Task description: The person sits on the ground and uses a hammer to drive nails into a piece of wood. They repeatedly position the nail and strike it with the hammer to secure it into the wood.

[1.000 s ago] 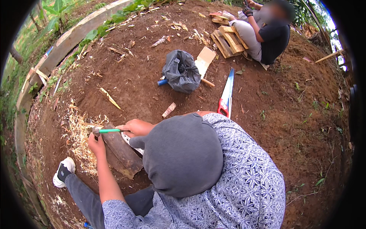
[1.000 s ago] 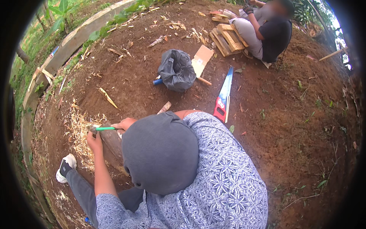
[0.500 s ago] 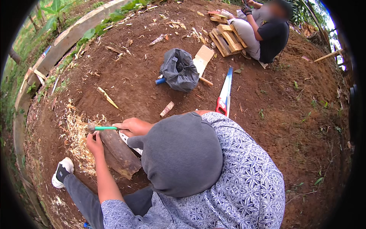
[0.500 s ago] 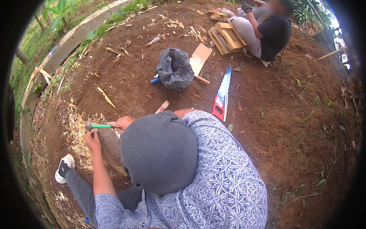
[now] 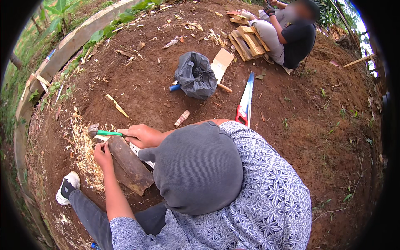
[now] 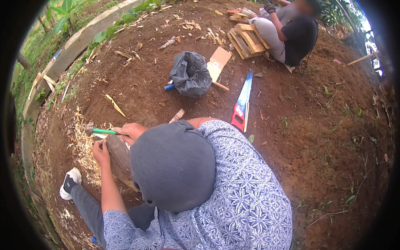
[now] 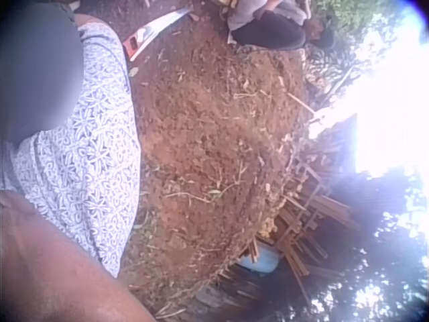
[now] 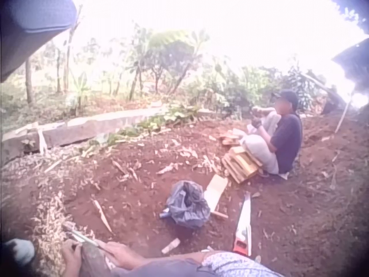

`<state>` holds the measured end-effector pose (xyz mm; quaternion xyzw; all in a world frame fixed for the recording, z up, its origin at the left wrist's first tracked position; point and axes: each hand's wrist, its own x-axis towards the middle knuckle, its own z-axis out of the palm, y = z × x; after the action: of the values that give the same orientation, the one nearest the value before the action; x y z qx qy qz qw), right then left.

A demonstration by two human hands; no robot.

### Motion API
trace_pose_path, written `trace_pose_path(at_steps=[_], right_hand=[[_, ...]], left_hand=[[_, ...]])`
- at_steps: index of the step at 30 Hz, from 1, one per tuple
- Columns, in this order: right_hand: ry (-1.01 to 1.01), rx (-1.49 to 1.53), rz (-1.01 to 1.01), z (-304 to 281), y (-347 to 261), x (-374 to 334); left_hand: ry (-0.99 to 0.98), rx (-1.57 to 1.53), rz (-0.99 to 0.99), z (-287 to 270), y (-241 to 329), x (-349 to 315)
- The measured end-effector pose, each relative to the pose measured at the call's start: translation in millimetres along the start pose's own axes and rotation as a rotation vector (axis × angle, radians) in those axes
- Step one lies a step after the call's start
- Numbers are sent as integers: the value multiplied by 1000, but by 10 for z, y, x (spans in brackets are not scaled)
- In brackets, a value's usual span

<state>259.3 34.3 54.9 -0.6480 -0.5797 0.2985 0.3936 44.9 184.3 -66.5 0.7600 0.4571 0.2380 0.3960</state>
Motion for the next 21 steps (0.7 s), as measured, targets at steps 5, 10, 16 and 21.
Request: trace_pose_path(at_steps=[5, 10, 16, 21], right_hand=[[-403, -164, 294, -171, 55, -2], [-210, -60, 105, -73, -7, 166], [-139, -42, 295, 49, -224, 65], [-96, -11, 272, 102, 226, -189]], left_hand=[[24, 85, 49, 151, 10, 35], [60, -16, -32, -20, -192, 55], [55, 50, -145, -187, 102, -65], [75, 88, -119, -168, 287, -81]])
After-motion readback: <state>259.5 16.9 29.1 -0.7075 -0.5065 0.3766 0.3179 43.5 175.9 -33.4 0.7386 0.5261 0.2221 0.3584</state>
